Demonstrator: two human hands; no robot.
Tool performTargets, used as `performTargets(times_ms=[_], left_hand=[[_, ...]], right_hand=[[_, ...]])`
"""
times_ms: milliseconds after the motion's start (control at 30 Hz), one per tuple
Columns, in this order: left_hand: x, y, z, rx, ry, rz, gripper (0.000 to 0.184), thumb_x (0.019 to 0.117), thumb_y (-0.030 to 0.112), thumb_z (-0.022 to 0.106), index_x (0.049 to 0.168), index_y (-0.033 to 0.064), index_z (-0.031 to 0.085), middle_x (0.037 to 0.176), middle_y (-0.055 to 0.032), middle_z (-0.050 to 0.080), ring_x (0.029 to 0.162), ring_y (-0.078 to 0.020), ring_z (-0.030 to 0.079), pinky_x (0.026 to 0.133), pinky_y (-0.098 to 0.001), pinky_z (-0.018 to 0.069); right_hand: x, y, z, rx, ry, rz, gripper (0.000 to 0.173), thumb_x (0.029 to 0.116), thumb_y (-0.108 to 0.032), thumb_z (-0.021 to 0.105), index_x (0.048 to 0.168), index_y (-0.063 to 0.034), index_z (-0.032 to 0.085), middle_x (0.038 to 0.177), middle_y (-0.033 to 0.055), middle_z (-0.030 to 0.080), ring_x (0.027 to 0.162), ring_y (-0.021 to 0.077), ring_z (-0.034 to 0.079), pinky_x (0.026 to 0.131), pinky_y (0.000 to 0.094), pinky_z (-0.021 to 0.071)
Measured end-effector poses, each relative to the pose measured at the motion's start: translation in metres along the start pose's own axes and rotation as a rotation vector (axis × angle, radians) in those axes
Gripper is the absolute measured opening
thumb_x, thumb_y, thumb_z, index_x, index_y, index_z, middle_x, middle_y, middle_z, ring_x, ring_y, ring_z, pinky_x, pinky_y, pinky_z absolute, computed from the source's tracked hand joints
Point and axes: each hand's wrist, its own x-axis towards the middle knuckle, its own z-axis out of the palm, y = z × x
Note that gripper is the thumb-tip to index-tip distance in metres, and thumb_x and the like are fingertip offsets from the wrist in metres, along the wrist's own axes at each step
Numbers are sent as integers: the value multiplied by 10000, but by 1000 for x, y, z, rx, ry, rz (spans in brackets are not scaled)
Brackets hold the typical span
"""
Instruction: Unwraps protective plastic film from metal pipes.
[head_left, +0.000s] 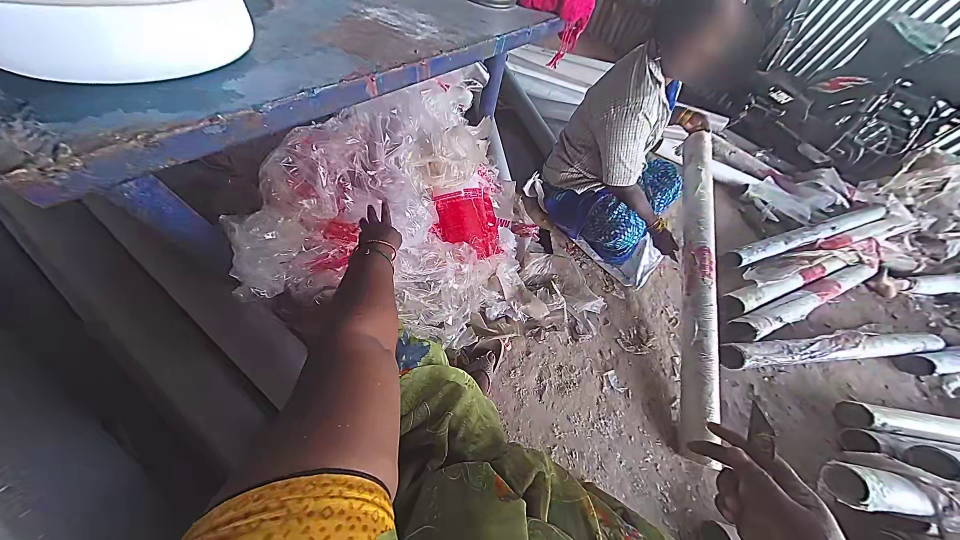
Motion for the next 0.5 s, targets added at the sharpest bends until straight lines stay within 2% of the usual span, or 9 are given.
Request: performTargets(times_ms=[33,100,133,167,233,267,300,400,500], left_hand=[[4,-1,-1,-35,-21,3,810,986,182,555,1649,117,94,1686,-250,79,1499,-535,194,1119,-697,310],[13,-11,-5,-243,-43,37,745,1040,307,486,1648,109,104,1691,-243,47,1538,-487,101,1191,-665,190],[16,-17,-7,-393,-30,69,712,1044,318,452,1644,99,135,1693,-230,69,1557,-432,76,1226,-617,136],[16,-23,-11,-524,11,105,670,1050,323,426,1630,77,199,1684,-220,147,1563,-378,117,1244,-569,133],[4,-25,-25,-539,141,157,571,1096,347,375,1567,26,351,1607,-235,350,1518,-363,293,1238,-542,209],[-2,-23,-30,-465,214,151,534,1095,351,398,1520,29,439,1546,-250,437,1469,-393,379,1207,-573,266],[-8,-20,-36,-396,271,131,516,1076,359,450,1483,46,500,1509,-270,470,1429,-426,422,1176,-603,302],[-26,-2,-45,-312,373,23,510,1022,418,564,1419,100,589,1545,-289,384,1362,-513,433,1083,-652,370],[-34,11,-44,-214,390,-28,515,1010,443,573,1415,127,600,1626,-260,255,1377,-548,387,1035,-682,399]], right_hand=[[0,-1,-1,-2,-1,-3,320,1076,-108,329,1320,-45,526,889,-38,761,440,-26,505,415,135,427],[2,-1,-3,-9,-7,-10,331,1074,-116,324,1337,-50,513,893,-44,759,440,-29,502,416,135,424],[3,0,-4,2,-14,-17,335,1071,-120,325,1341,-49,509,898,-39,762,439,-28,502,413,134,420],[4,-1,-4,12,-19,-23,331,1068,-120,329,1336,-50,509,899,-39,763,435,-28,499,407,132,414],[6,-1,-3,29,-19,-28,329,1067,-122,343,1329,-46,526,895,-31,759,427,-24,493,395,131,409],[6,-1,-2,33,-23,-31,328,1061,-130,353,1321,-49,535,899,-29,757,427,-24,488,395,130,406],[6,-1,-1,36,-21,-33,321,1056,-132,373,1311,-49,550,898,-26,756,426,-22,486,394,131,405],[4,-1,-1,35,-34,-45,306,1052,-130,420,1309,-46,564,905,-32,752,431,-24,496,402,130,421],[-1,-6,-2,45,-31,-39,298,1056,-115,428,1313,-36,557,903,-25,749,422,-27,472,395,128,398]])
